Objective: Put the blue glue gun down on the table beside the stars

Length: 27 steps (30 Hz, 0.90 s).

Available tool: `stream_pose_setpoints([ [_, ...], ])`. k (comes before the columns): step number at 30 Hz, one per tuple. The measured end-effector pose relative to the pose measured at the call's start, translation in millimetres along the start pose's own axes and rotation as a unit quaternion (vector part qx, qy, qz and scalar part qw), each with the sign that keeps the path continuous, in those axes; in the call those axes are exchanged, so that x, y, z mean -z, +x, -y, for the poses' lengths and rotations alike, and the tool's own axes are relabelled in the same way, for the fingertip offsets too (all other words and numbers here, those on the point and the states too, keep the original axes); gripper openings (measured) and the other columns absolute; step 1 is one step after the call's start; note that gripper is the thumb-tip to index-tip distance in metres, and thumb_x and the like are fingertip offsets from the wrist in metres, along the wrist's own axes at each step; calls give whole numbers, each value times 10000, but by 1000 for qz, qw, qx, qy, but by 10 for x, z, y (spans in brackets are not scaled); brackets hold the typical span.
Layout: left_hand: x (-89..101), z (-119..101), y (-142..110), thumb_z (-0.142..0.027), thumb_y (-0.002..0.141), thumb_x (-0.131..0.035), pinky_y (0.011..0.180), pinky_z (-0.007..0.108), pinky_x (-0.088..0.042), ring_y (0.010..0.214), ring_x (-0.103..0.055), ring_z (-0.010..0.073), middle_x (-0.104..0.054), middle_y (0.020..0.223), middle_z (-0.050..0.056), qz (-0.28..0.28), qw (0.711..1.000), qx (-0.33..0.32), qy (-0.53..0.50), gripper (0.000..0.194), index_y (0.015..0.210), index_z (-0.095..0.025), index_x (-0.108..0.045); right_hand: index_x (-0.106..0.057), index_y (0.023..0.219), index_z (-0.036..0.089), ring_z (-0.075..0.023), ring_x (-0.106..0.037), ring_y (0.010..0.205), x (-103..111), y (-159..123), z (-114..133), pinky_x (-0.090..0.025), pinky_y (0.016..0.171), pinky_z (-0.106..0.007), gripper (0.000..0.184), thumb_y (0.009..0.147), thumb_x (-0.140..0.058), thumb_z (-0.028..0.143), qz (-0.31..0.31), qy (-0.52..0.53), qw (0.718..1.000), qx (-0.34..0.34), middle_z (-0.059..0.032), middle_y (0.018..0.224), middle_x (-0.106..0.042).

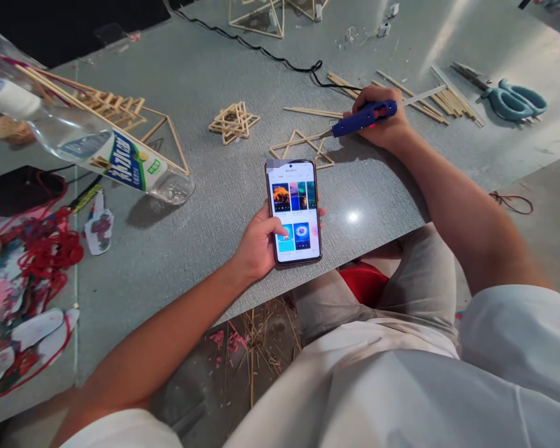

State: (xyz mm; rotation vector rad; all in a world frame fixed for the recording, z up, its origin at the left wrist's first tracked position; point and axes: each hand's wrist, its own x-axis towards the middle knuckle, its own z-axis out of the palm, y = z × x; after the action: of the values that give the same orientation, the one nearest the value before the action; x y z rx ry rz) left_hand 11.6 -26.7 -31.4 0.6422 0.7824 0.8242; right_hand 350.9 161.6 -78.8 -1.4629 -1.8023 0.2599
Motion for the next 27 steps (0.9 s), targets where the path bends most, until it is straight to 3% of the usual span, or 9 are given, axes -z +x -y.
stream_pose_setpoints([
  [2, 11, 6, 11, -112, 703, -686, 1017, 516, -696, 1214, -824, 360, -843, 1359, 139, -6, 1000, 5, 1, 835, 1535, -149, -639, -581, 747, 300, -206, -565, 746, -2, 2, -5, -534, 805, -427, 422, 801, -950, 496, -1, -1, 1000, 2, -10, 798, -713],
  [5, 11, 7, 42, -370, 962, -672, 981, 470, -707, 1174, -833, 330, -827, 1398, 164, -9, 1000, 21, -20, 535, 1434, -123, -724, -582, 741, 296, -208, -579, 739, -8, 6, -14, -538, 805, -429, 412, 799, -942, 488, -2, -1, 1000, 5, -15, 795, -712],
  [11, -6, -16, 63, -507, 1086, -542, 941, 460, -722, 1132, -844, 307, -842, 1357, 134, -10, 999, 16, -44, 494, 1365, -165, -765, -589, 751, 296, -219, -590, 757, -28, 16, -40, -561, 838, -445, 390, 793, -929, 483, -7, 1, 1000, 9, -30, 822, -727],
  [13, -1, -23, 49, -485, 1048, -579, 944, 466, -720, 1148, -839, 322, -840, 1355, 141, -2, 999, 8, -36, 489, 1359, -157, -766, -596, 751, 297, -218, -589, 764, -27, 16, -47, -569, 845, -445, 378, 783, -934, 464, -7, 2, 1000, 9, -36, 836, -739],
  [15, 9, -23, 31, -334, 913, -663, 986, 480, -711, 1203, -825, 343, -828, 1394, 148, 8, 1000, 1, -19, 505, 1371, -142, -752, -601, 750, 300, -218, -587, 764, -24, 16, -53, -573, 843, -446, 372, 777, -940, 449, -6, 3, 1000, 9, -40, 842, -745],
  [17, 19, -15, 18, -144, 708, -678, 1031, 506, -699, 1238, -815, 357, -823, 1419, 137, 8, 1000, -7, 1, 707, 1414, -148, -717, -604, 750, 300, -219, -589, 758, -24, 17, -61, -577, 844, -451, 365, 786, -938, 443, -6, 2, 1000, 10, -39, 836, -739],
  [19, 23, -5, 20, -86, 638, -664, 1049, 532, -691, 1241, -815, 367, -819, 1431, 135, 1, 1000, -11, 11, 819, 1454, -156, -686, -605, 751, 299, -218, -590, 750, -30, 22, -71, -579, 841, -454, 365, 793, -937, 447, -8, 1, 1000, 9, -32, 819, -729],
  [23, 11, 2, 55, -401, 984, -636, 1006, 504, -704, 1216, -823, 357, -798, 1459, 182, -10, 1000, 3, -14, 524, 1418, -120, -725, -614, 756, 300, -217, -583, 752, -54, 34, -95, -581, 816, -436, 384, 777, -950, 485, -13, 0, 1000, 8, -23, 783, -722],
  [27, -8, -11, 65, -546, 1101, -516, 968, 477, -711, 1166, -837, 327, -814, 1419, 163, -13, 1000, 4, -24, 561, 1452, -156, -716, -615, 756, 301, -207, -558, 729, -54, 29, -94, -580, 804, -430, 363, 779, -934, 474, -12, 1, 1000, 7, -24, 773, -719],
])
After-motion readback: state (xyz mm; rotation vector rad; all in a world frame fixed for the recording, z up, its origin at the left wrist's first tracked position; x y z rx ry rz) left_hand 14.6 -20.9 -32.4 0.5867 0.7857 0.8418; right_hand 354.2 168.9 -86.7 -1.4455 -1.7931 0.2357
